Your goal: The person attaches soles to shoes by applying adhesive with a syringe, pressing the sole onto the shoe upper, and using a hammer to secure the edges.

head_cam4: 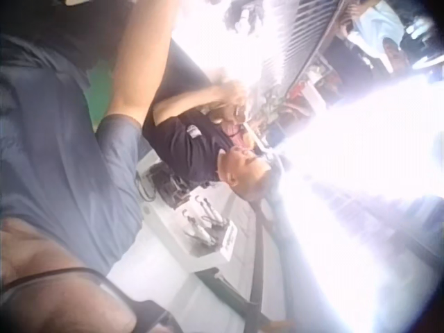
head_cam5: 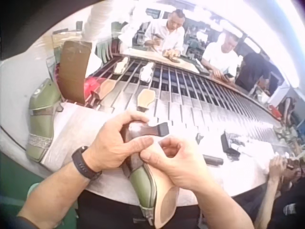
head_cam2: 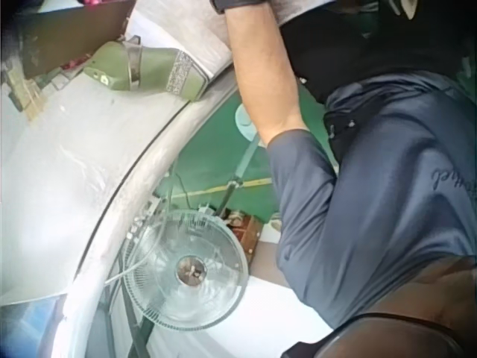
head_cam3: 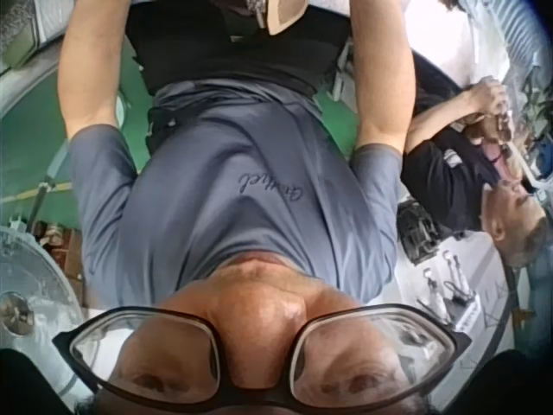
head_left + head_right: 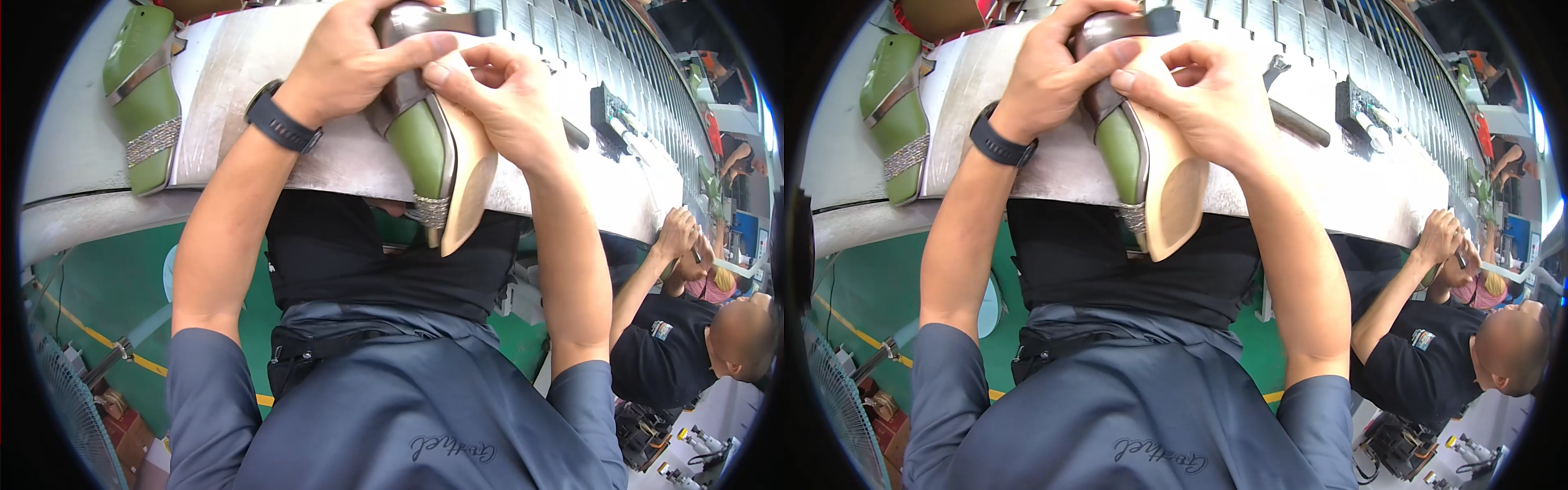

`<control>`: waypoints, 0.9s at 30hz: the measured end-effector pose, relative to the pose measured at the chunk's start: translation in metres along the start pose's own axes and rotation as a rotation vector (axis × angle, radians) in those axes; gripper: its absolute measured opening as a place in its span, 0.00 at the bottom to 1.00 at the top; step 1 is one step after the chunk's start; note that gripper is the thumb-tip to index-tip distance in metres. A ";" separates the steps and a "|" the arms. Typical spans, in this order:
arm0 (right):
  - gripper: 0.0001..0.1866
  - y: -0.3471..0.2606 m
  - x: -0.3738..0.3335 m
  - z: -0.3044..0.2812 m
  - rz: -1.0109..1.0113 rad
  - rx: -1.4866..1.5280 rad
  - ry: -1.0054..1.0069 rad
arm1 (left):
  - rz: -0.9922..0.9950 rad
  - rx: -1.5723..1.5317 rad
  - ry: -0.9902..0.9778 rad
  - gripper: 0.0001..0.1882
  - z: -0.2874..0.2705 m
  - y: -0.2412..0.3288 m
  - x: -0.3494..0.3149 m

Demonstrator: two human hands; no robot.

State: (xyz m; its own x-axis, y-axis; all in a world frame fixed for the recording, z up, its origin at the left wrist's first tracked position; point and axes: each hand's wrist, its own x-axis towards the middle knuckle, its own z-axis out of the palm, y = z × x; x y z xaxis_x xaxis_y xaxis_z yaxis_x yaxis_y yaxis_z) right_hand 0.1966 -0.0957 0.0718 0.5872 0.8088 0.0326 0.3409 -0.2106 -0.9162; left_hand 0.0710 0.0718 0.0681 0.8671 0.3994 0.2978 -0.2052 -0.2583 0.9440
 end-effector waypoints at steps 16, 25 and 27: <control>0.29 -0.027 -0.031 0.011 -0.625 -0.576 -0.034 | 0.331 0.492 0.109 0.37 -0.016 0.001 -0.106; 0.28 -0.026 -0.032 0.016 -0.638 -0.588 -0.020 | 0.353 0.475 0.135 0.34 -0.007 -0.002 -0.108; 0.27 -0.027 -0.032 0.016 -0.640 -0.585 -0.019 | 0.359 0.469 0.149 0.34 -0.005 -0.002 -0.107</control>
State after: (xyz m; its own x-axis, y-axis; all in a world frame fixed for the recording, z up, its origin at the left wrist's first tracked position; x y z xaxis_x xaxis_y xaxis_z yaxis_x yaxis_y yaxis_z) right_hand 0.1572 -0.1068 0.0886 0.1424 0.8762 0.4604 0.9275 0.0443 -0.3713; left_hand -0.0242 0.0341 0.0352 0.7011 0.3251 0.6346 -0.2219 -0.7464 0.6274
